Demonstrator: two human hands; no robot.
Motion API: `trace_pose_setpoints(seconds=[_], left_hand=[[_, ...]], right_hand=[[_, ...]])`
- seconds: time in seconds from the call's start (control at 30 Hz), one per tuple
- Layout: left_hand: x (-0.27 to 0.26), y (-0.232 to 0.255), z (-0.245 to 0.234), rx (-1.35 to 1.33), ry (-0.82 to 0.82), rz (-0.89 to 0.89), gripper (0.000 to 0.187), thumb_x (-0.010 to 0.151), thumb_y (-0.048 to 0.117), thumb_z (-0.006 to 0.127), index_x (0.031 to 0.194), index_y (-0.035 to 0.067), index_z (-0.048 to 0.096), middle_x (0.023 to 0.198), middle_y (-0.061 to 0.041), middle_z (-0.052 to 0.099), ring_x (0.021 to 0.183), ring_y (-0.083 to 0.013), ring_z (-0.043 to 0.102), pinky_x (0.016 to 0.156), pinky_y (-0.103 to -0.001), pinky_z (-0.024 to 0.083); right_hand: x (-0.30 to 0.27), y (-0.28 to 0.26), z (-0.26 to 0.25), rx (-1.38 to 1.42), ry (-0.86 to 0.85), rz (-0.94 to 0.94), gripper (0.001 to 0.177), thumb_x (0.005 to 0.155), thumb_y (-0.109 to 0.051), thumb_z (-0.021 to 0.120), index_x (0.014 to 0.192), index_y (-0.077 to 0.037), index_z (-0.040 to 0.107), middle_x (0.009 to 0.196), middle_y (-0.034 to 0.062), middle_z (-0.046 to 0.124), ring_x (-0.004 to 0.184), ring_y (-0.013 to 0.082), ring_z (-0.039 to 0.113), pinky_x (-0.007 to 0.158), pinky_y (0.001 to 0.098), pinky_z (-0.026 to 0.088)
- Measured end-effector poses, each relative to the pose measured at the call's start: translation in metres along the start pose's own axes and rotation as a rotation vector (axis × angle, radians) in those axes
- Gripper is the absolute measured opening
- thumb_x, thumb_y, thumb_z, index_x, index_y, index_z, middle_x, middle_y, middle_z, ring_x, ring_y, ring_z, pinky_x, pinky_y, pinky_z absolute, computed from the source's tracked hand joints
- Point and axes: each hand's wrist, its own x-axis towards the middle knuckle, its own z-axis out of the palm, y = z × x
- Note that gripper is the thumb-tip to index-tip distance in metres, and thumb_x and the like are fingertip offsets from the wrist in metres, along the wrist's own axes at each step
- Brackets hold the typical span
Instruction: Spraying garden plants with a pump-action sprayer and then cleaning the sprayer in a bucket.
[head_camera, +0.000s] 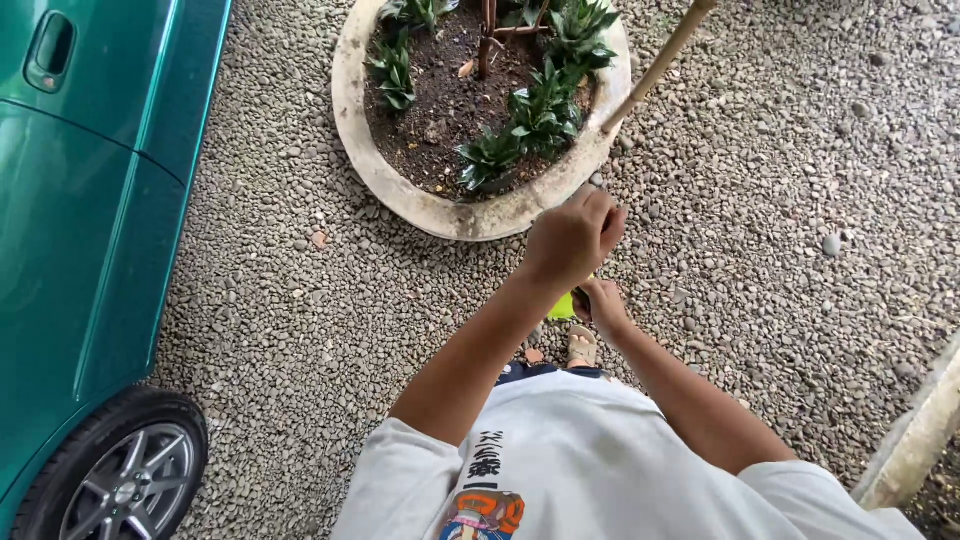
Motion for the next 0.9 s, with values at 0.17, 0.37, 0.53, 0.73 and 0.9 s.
trace_pose_setpoints(seconds=[0.17, 0.37, 0.53, 0.73, 0.9], left_hand=[[-0.006, -0.017, 0.018, 0.035, 0.074, 0.038, 0.026, 0.107, 0.028, 0.054, 0.095, 0.004, 0.058, 0.093, -0.013, 0.066, 0.060, -0.0264, 0.069, 0.051, -0.038, 0.057], [-0.027, -0.065, 0.050, 0.164, -0.239, -0.218, 0.036, 0.110, 0.034, 0.042, 0.105, 0.003, 0.058, 0.104, -0.016, 0.066, 0.068, -0.0256, 0.070, 0.056, -0.035, 0.059], [-0.016, -0.094, 0.054, 0.164, -0.467, -0.409, 0.038, 0.108, 0.036, 0.036, 0.114, 0.004, 0.055, 0.115, -0.016, 0.064, 0.077, -0.0254, 0.072, 0.062, -0.034, 0.062], [-0.032, -0.123, 0.053, 0.008, -0.294, -0.648, 0.054, 0.099, 0.048, 0.051, 0.135, 0.009, 0.047, 0.134, -0.020, 0.048, 0.095, -0.0344, 0.066, 0.077, -0.047, 0.058], [-0.110, -0.186, 0.080, -0.065, -0.267, -0.851, 0.046, 0.096, 0.044, 0.063, 0.123, 0.006, 0.061, 0.113, -0.013, 0.067, 0.102, -0.0318, 0.068, 0.086, -0.044, 0.055]], right_hand=[[0.008, -0.019, 0.013, -0.024, 0.044, -0.048, 0.041, 0.098, -0.029, 0.046, 0.066, -0.005, 0.050, 0.054, 0.0035, 0.044, 0.042, 0.0126, 0.038, 0.040, 0.0297, 0.026], [0.016, -0.039, 0.036, 0.051, 0.061, -0.032, 0.034, 0.096, -0.028, 0.043, 0.068, -0.008, 0.050, 0.054, 0.0025, 0.044, 0.042, 0.0125, 0.036, 0.039, 0.0299, 0.025], [0.045, -0.034, 0.056, 0.182, 0.084, 0.084, 0.033, 0.100, -0.033, 0.043, 0.074, -0.012, 0.047, 0.058, -0.0001, 0.042, 0.043, 0.0122, 0.035, 0.040, 0.0296, 0.025], [0.072, -0.052, 0.057, 0.290, 0.155, 0.246, 0.040, 0.100, -0.045, 0.041, 0.079, -0.011, 0.046, 0.057, 0.0031, 0.044, 0.045, 0.0170, 0.039, 0.043, 0.0324, 0.035], [0.082, -0.045, 0.043, 0.344, 0.096, 0.280, 0.042, 0.102, -0.046, 0.045, 0.081, -0.010, 0.046, 0.058, 0.0033, 0.043, 0.046, 0.0179, 0.039, 0.046, 0.0324, 0.036]])
